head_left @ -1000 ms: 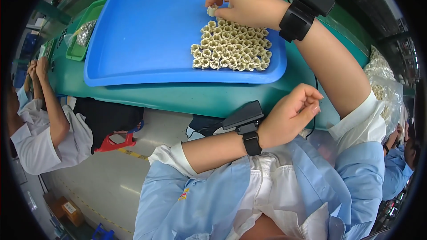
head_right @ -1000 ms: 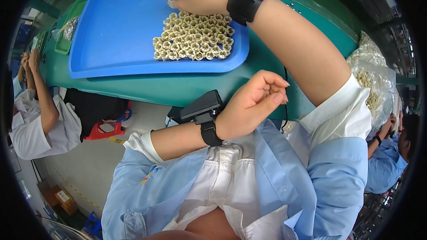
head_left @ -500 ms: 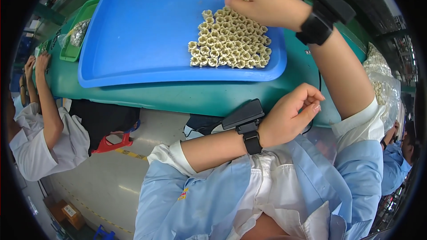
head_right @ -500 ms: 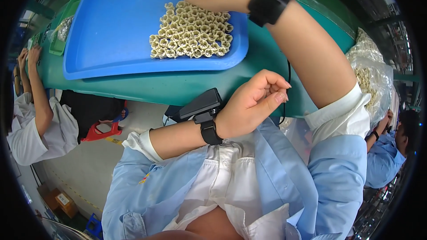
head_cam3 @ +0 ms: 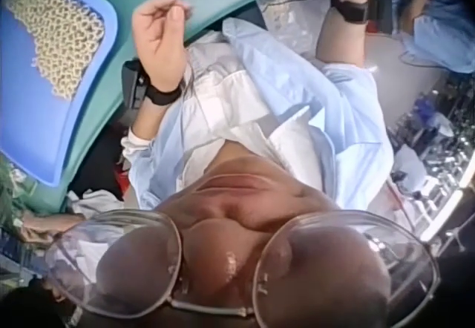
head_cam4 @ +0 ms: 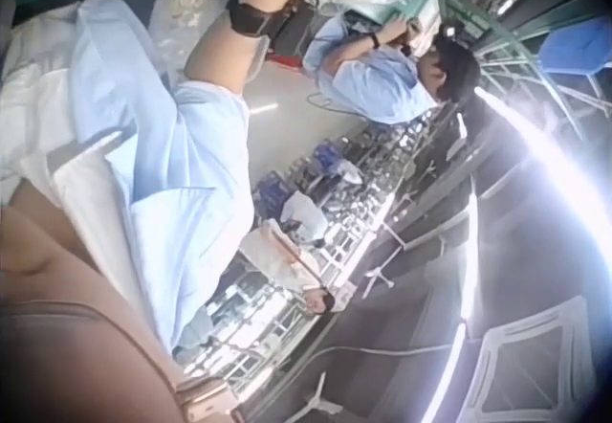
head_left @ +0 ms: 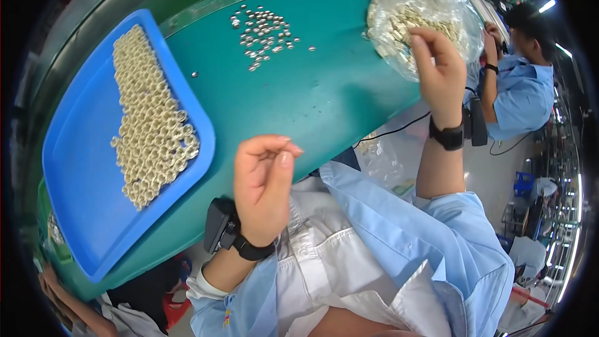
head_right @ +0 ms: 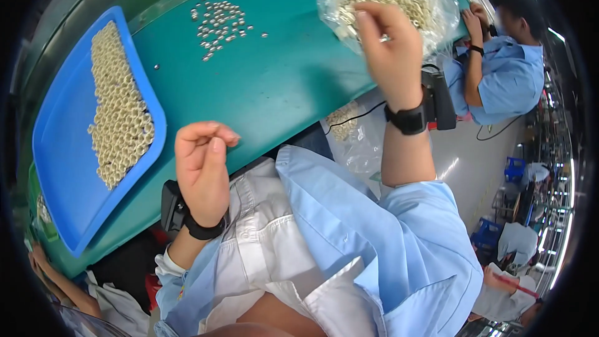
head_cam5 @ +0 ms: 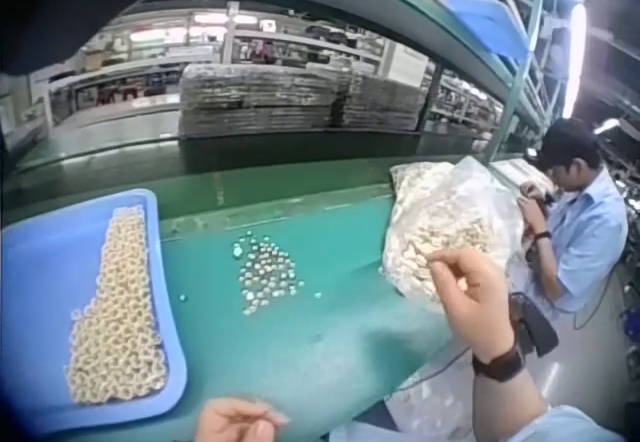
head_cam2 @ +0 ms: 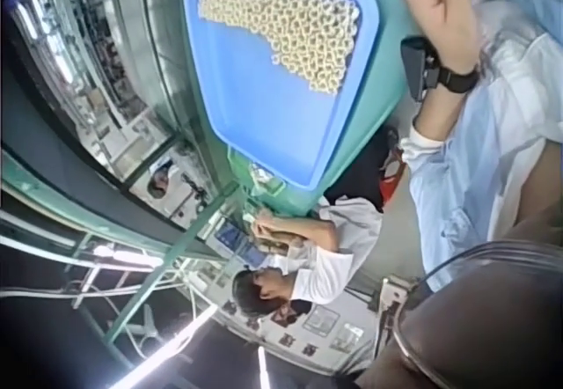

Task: Assembling small gold-colored cylindrical components by inserting tiny silver pins into them at a factory workbench.

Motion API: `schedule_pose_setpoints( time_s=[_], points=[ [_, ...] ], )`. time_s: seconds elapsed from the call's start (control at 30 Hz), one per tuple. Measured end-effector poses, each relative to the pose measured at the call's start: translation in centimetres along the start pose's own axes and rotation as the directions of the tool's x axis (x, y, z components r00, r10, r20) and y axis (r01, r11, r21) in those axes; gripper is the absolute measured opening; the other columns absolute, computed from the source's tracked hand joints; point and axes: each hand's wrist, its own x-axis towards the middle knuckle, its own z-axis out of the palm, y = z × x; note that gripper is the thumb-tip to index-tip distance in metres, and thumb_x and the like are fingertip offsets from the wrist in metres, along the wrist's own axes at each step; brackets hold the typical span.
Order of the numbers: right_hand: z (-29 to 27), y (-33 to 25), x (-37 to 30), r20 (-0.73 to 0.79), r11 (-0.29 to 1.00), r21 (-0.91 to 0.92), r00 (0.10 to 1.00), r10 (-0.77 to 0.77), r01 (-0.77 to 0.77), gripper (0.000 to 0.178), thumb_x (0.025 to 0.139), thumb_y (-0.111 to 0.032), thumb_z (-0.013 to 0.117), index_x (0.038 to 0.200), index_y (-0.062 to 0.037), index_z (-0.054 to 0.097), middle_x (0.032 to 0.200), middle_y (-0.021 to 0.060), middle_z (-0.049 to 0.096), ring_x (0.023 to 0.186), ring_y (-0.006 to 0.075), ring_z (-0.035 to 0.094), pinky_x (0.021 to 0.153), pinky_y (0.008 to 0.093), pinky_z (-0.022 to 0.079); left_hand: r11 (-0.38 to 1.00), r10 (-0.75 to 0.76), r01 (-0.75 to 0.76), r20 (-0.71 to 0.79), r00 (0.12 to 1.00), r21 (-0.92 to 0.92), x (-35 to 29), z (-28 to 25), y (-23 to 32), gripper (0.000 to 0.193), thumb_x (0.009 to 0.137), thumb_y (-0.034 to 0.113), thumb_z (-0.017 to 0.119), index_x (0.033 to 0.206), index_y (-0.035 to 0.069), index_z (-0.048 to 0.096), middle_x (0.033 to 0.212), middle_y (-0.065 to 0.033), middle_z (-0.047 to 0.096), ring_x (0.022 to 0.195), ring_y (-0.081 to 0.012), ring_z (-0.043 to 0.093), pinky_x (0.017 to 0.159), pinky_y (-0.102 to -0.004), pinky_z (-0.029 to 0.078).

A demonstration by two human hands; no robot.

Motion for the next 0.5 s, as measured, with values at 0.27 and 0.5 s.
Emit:
schedule_pose_setpoints(
  time_s=[0.27, 0.5],
  points=[
    [-1.6, 8.4, 1.9, 0.214, 0.760, -0.608, 0.875, 0.435, -0.229, 0.025, 0.078, -0.018, 0.060, 0.098, -0.0036, 0.060, 0.078, 0.0103, 0.061, 0.068, 0.0159, 0.058, 0.064, 0.0258, 0.046, 0.994, 0.033, -0.030, -0.022, 0.999, 0.102, 0.2, -1.2, 0.3, 0.013, 0.088, 0.003, 0.044, 0.101, 0.002, 0.044, 0.090, -0.0082, 0.053, 0.083, -0.0145, 0.050, 0.076, -0.0279, 0.041],
    [0.6, 9.2, 2.0, 0.213, 0.838, -0.532, 0.939, 0.268, -0.119, 0.028, 0.077, -0.021, 0.060, 0.100, -0.0044, 0.060, 0.079, 0.0113, 0.063, 0.072, 0.0196, 0.061, 0.068, 0.0287, 0.047, 0.992, 0.047, -0.042, -0.033, 0.998, 0.119, 0.3, -1.3, 0.2, 0.011, 0.088, 0.003, 0.046, 0.098, 0.001, 0.045, 0.091, -0.0081, 0.052, 0.085, -0.0135, 0.052, 0.078, -0.0270, 0.043]
  ],
)
